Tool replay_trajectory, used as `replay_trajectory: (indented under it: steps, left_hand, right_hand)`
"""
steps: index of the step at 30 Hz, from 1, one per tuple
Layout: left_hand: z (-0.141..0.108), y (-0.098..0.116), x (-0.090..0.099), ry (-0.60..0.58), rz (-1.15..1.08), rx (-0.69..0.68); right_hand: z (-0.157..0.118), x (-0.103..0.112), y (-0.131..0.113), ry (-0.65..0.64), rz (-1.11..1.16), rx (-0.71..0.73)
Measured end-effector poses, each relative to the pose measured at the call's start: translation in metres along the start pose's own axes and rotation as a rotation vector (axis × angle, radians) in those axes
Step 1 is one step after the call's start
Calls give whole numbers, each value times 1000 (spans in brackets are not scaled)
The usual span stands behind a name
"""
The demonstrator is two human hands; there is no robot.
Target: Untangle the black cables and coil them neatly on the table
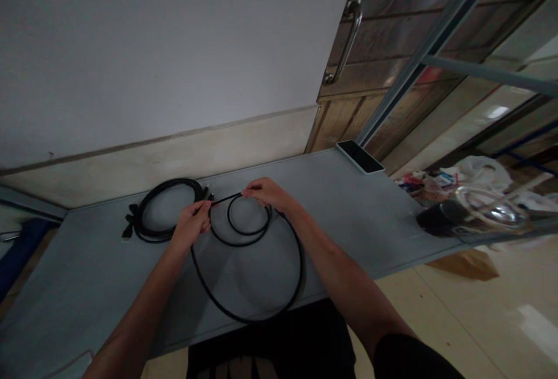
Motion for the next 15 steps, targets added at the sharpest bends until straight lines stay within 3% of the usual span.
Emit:
replay_trajectory:
  steps: [5, 10, 15]
  left_hand:
    - [4, 5, 16, 25, -281, 59]
    - [3, 16, 44, 79, -339, 33]
    - [1, 22, 52, 85, -339, 18]
  right_hand:
    - [3, 47, -1, 194, -28, 68]
    - [-3, 88, -1, 356, -134, 97]
    - [-10, 110, -4, 485, -220, 116]
Point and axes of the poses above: each hand's wrist, its own z-axis towards the middle knuckle, its own x-axis out of the back of the hand, y = z × x, the point moved 9 cm from there along z, towards the middle knuckle, and after that the axes turned 7 degrees about x, right-handed, at the moved point
